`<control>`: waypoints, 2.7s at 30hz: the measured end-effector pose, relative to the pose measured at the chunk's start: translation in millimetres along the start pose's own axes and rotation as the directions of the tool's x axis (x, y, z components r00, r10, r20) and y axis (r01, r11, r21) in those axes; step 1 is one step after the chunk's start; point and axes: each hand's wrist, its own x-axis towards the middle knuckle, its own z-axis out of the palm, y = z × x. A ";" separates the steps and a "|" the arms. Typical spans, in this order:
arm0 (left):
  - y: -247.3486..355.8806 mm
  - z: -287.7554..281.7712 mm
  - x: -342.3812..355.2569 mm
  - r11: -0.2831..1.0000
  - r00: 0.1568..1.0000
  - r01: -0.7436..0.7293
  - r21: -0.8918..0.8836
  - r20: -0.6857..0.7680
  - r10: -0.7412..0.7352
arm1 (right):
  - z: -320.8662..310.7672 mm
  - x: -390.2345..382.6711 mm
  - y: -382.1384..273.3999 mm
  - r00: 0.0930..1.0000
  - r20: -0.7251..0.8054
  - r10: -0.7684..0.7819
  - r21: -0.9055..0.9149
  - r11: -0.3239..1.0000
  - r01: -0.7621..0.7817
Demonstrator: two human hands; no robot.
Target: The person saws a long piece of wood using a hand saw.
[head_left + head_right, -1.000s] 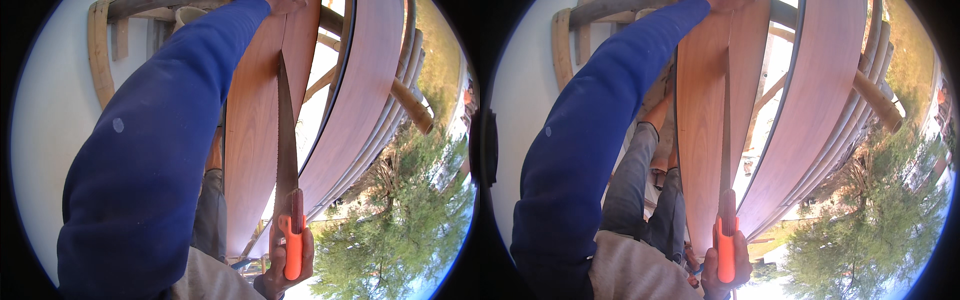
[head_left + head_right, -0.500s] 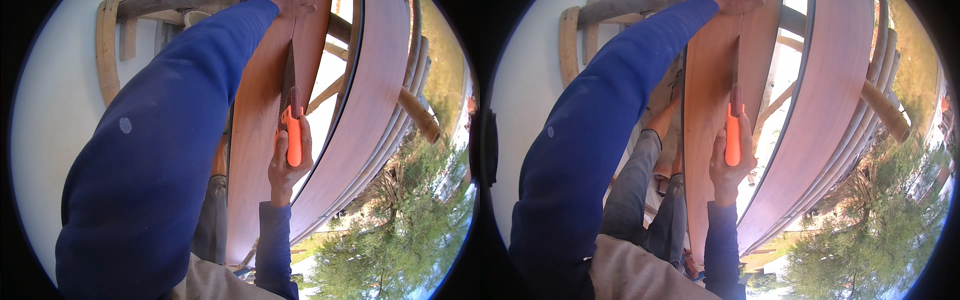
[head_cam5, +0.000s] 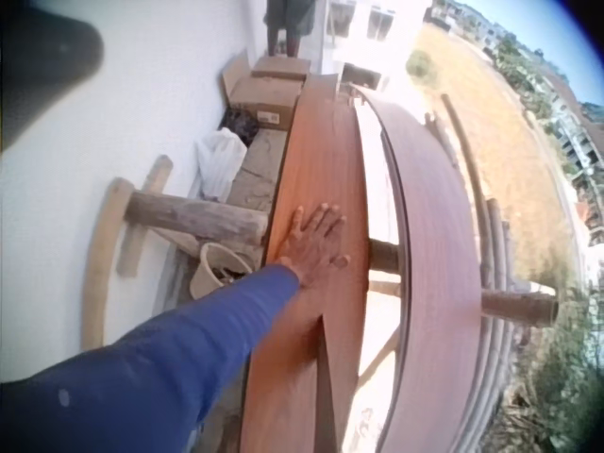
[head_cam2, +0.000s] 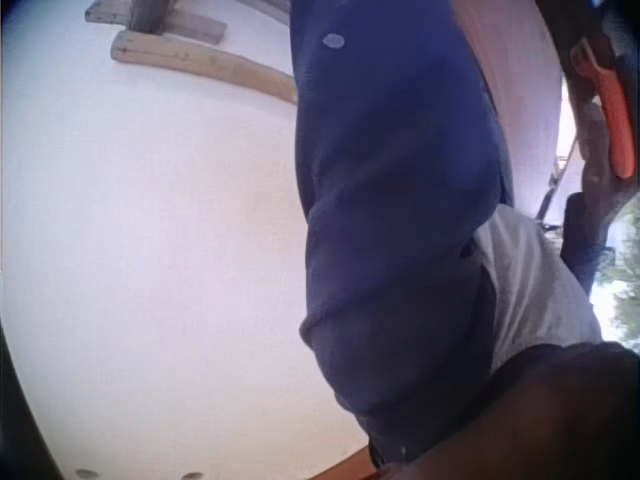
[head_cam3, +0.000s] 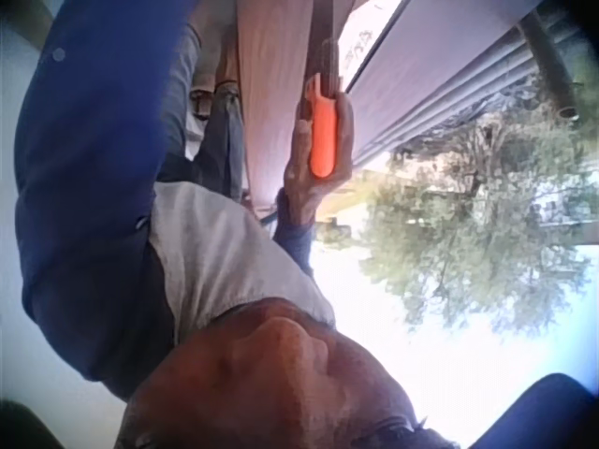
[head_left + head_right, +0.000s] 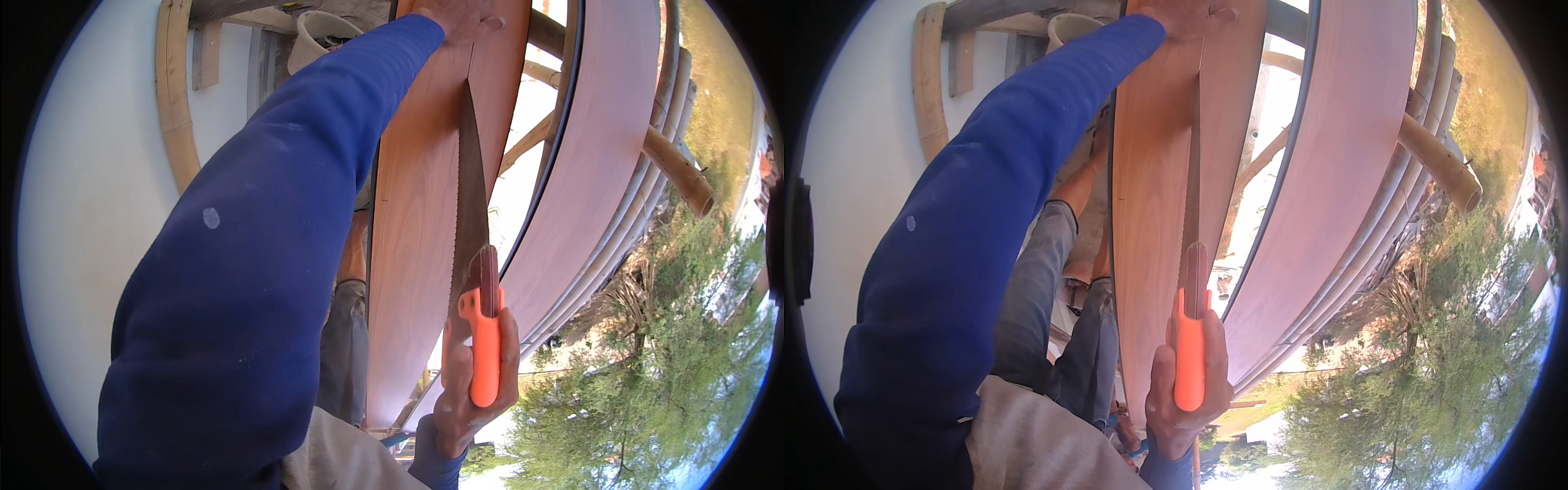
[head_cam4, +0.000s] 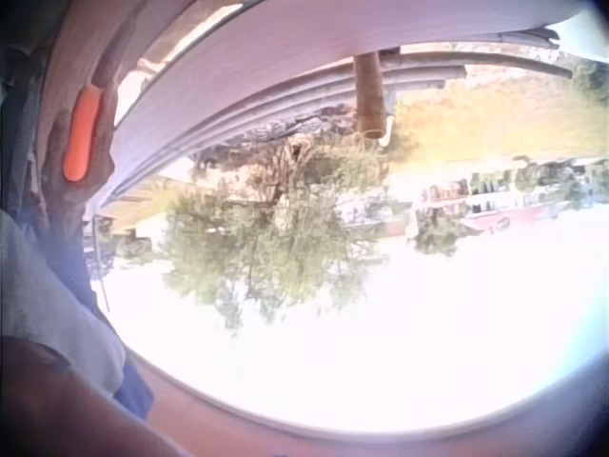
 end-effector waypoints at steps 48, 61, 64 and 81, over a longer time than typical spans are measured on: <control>4.8 11.3 17.3 0.997 1.000 -0.015 -0.076 0.006 0.016 | 37.1 44.9 30.5 0.996 -0.059 -0.068 0.118 0.990 0.074; 6.7 10.0 13.0 1.000 1.000 0.002 0.028 -0.016 -0.002 | 76.2 142.8 42.9 0.969 -0.037 -0.244 0.113 0.963 0.246; 16.2 15.8 -4.9 0.999 0.995 -0.043 -0.017 -0.094 0.041 | 72.3 153.4 20.1 0.989 0.011 -0.147 0.144 0.979 0.143; 14.1 -7.8 5.8 1.000 0.999 -0.010 -0.008 0.044 0.010 | -13.7 -20.5 30.5 0.990 -0.084 -0.116 -0.045 0.993 0.113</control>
